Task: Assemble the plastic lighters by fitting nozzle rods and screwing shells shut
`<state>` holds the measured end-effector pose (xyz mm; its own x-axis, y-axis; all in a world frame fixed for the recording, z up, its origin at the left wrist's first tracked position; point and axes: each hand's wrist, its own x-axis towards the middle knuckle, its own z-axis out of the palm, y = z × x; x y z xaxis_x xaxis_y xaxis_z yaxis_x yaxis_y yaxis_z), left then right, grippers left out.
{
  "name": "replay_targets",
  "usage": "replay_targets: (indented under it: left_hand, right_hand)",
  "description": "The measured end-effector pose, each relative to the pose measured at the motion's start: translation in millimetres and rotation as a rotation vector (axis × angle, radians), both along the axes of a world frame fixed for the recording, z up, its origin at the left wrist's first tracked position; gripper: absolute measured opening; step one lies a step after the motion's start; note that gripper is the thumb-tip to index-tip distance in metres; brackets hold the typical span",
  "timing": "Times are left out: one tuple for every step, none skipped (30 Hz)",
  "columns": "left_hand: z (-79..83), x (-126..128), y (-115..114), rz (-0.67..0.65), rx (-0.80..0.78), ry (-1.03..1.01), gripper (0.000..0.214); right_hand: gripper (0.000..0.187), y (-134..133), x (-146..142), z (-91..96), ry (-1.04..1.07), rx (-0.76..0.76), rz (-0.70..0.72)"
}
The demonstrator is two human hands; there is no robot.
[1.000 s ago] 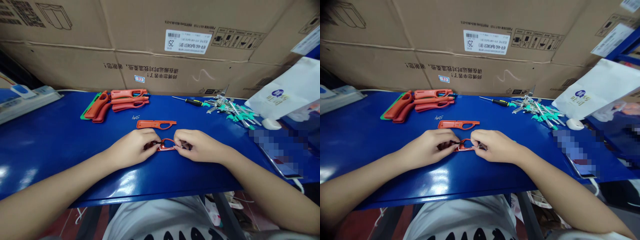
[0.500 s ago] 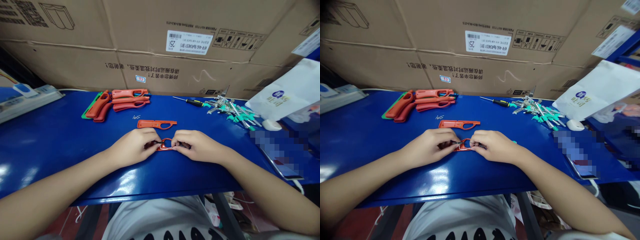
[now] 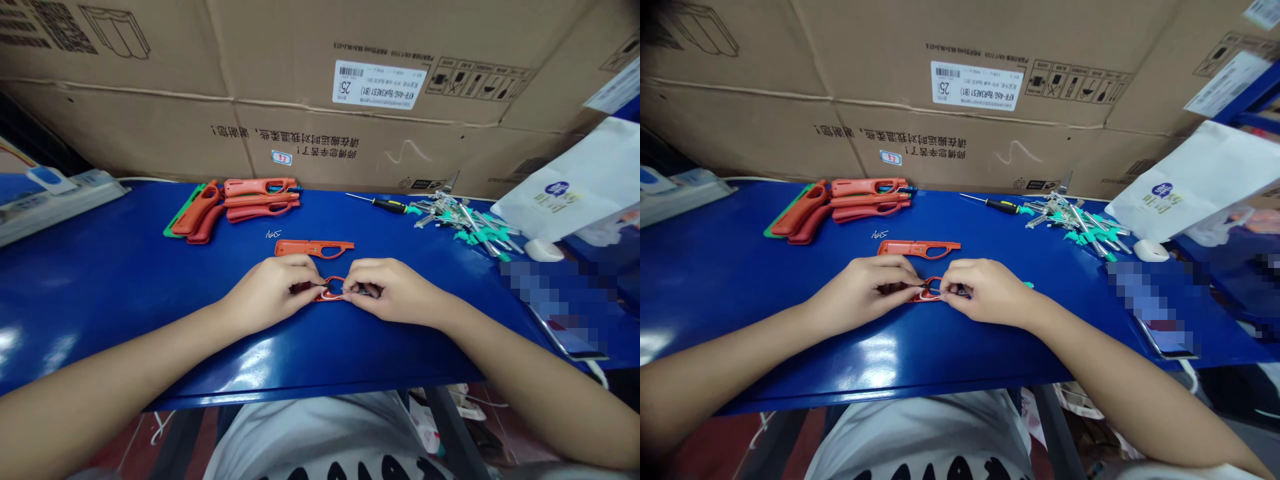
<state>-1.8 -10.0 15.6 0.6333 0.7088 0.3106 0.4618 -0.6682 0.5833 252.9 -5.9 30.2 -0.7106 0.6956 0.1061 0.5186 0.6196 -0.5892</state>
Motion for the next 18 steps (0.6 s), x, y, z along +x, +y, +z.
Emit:
replay_targets:
  left_hand:
    - [0.2,0.2,-0.1,-0.002,-0.002,0.001,0.011]
    - [0.5,0.3,-0.2,-0.002,-0.004,0.001,0.011]
    - [0.7,0.4,-0.3,0.0,-0.003,-0.001,0.011]
    - [0.9,0.5,-0.4,0.002,-0.002,-0.005,0.011]
    - [1.0,0.6,-0.4,0.002,-0.001,-0.012,0.011]
    - [1.1,0.7,-0.4,0.001,0.001,-0.02,0.011]
    - [1.1,0.9,-0.4,0.0,0.003,-0.025,0.011]
    - [1.1,1.2,-0.4,0.0,0.004,-0.026,0.012]
    - [1.1,1.4,-0.4,0.001,0.006,-0.023,0.012]
    - [1.1,1.6,-0.5,0.004,0.007,-0.017,0.012]
    - [1.1,1.7,-0.5,0.009,0.005,-0.01,0.012]
    - [1.0,1.8,-0.6,0.013,0.003,-0.004,0.012]
    - [1.0,1.8,-0.8,0.016,0.002,-0.001,0.012]
    - [0.9,1.8,-0.9,0.017,0.001,0.002,0.012]
    - [0.8,1.8,-0.9,0.018,0.001,0.004,0.012]
    - [0.6,1.8,-1.0,0.018,0.001,0.004,0.013]
    - [0.4,1.8,-0.9,0.017,0.004,0.003,0.013]
    - [0.1,1.7,-0.8,0.015,0.007,0.002,0.013]
  right_hand:
    - [0.004,0.0,-0.5,-0.5,0.003,-0.001,-0.012]
    - [0.003,-0.1,-1.1,-0.9,0.004,-0.003,-0.021]
    - [0.002,0.0,-1.6,-1.0,0.004,-0.009,-0.027]
    - [0.002,0.1,-2.1,-0.8,0.003,-0.015,-0.031]
    - [0.003,0.3,-2.6,-0.5,0.003,-0.022,-0.034]
    - [0.004,0.5,-3.0,0.0,0.003,-0.027,-0.037]
    - [0.005,0.7,-3.3,0.4,0.001,-0.031,-0.037]
    - [0.006,0.9,-3.5,0.7,-0.001,-0.03,-0.039]
    - [0.008,1.0,-3.5,0.9,-0.004,-0.024,-0.044]
    - [0.009,1.2,-3.4,0.9,-0.009,-0.016,-0.049]
    - [0.01,1.3,-3.1,0.7,-0.012,-0.008,-0.051]
    - [0.009,1.4,-2.7,0.4,-0.013,-0.001,-0.05]
    - [0.008,1.6,-2.2,0.2,-0.012,0.002,-0.046]
    - [0.006,1.7,-1.7,0.0,-0.008,0.002,-0.039]
    - [0.005,1.9,-1.1,0.0,-0.005,-0.001,-0.03]
    - [0.004,2.0,-0.5,0.1,-0.003,-0.007,-0.022]
    - [0.004,2.0,-0.1,0.4,-0.003,-0.015,-0.016]
    - [0.004,2.1,0.1,0.8,-0.004,-0.02,-0.014]
